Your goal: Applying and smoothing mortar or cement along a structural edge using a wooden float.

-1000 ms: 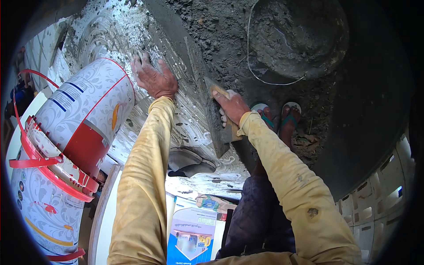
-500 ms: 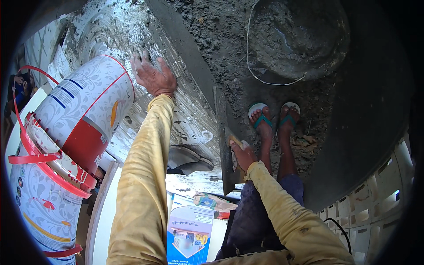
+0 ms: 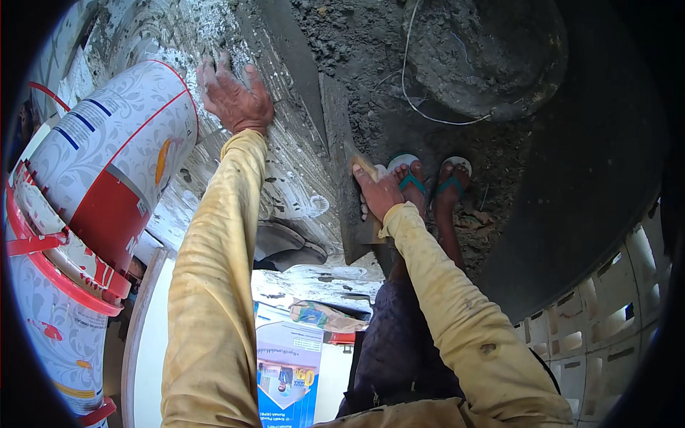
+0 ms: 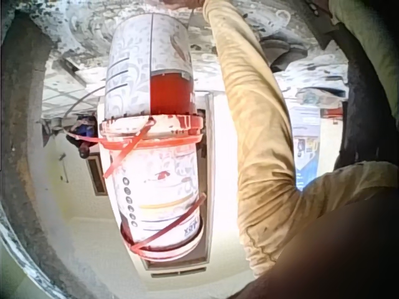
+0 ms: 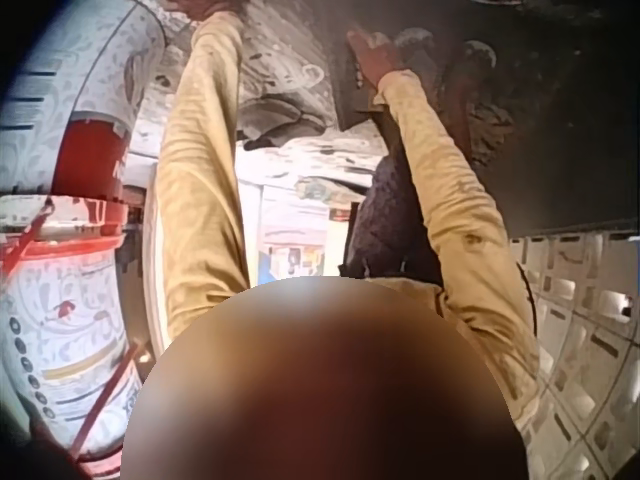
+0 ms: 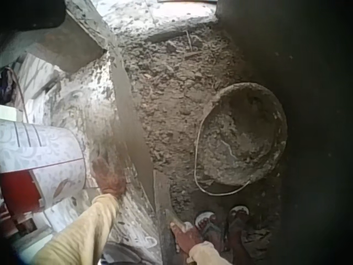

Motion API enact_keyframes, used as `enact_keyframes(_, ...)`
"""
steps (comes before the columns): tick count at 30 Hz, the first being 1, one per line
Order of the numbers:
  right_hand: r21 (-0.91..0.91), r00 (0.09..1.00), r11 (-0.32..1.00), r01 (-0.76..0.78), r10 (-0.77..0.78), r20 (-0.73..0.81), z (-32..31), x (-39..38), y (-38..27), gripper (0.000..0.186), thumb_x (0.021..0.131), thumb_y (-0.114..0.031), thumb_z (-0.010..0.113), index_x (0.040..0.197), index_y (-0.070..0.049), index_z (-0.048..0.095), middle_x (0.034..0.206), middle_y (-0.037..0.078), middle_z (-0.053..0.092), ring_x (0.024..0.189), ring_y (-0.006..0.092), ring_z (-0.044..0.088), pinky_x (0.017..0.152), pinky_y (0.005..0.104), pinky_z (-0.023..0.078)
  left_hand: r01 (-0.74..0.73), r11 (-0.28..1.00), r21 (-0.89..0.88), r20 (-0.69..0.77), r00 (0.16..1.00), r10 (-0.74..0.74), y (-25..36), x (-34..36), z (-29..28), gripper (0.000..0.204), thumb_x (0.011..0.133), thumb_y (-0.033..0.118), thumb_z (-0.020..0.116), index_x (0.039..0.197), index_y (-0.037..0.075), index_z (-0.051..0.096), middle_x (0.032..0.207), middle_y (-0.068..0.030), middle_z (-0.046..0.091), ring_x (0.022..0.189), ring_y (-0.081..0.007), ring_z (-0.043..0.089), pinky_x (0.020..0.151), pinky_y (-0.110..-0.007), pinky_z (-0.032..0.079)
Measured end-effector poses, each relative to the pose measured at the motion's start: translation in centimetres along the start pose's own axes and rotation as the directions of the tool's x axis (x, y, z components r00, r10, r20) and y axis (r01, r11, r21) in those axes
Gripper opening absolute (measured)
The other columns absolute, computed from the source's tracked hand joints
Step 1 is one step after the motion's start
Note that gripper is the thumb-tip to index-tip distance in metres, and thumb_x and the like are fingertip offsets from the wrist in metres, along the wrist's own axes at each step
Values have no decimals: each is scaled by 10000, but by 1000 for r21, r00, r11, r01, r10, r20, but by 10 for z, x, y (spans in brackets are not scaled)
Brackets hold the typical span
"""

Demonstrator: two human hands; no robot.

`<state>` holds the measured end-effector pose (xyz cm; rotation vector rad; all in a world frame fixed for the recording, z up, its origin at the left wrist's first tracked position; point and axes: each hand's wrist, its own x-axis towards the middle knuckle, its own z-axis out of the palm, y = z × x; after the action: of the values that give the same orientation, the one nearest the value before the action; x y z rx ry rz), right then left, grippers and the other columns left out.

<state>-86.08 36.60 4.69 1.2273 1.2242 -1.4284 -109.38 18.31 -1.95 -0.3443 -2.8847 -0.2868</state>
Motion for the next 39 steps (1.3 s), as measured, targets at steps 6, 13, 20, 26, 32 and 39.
enact_keyframes(6, -129, 987, 991, -25, 46, 157, -6, -14, 28, 688, 921, -592, 572, 1041, 85, 610, 910, 256, 675, 871, 372, 679, 824, 429, 487, -12, 1000, -4, -55, 998, 12, -6, -1, -2, 522, 961, 367, 566, 1402, 96, 498, 1476, -171, 430, 1417, -366, 351, 1149, -553, 228)
enact_keyframes(13, 100, 996, 994, -33, 25, 80, 3, -87, 103, 637, 946, -558, 576, 1130, 50, 632, 935, 162, 669, 887, 286, 656, 831, 382, 483, 20, 1000, 8, -29, 999, -20, -10, -2, -5, 509, 962, 382, 565, 1393, 117, 517, 1465, -155, 439, 1422, -357, 346, 1157, -542, 223)
enact_keyframes(20, 313, 939, 887, -340, 303, 159, -12, -12, 104, 730, 928, -560, 597, 1327, 51, 591, 1172, 207, 681, 1121, 282, 613, 995, 347, 435, 47, 998, -50, -19, 999, -48, 12, 0, 6, 507, 954, 369, 582, 1393, 125, 515, 1475, -115, 414, 1436, -353, 330, 1153, -548, 217)
enact_keyframes(26, 35, 992, 992, -123, 121, 44, 8, -52, -62, 749, 933, -577, 564, 1204, 117, 635, 1167, 229, 677, 1094, 270, 601, 980, 369, 420, 37, 999, -22, 2, 999, -37, -7, -2, -9, 510, 945, 337, 599, 1396, 119, 501, 1484, -120, 399, 1435, -368, 328, 1151, -545, 213)
enact_keyframes(32, 368, 951, 913, -178, 63, 302, 13, -29, -132, 372, 988, -398, 580, 1084, -38, 586, 600, 28, 490, 475, 182, 510, 500, 393, 526, 23, 1000, -6, 9, 1000, -23, -1, 5, -14, 532, 946, 324, 585, 1409, 88, 469, 1489, -137, 398, 1433, -394, 323, 1156, -532, 217)
enact_keyframes(39, 445, 954, 874, -197, 65, 293, 13, -29, -176, 438, 964, -383, 629, 1112, 27, 582, 715, 89, 552, 557, 215, 579, 505, 399, 543, 21, 999, -30, 45, 999, -19, 3, 11, -20, 536, 939, 306, 582, 1400, 62, 461, 1486, -170, 390, 1430, -417, 320, 1161, -550, 234)
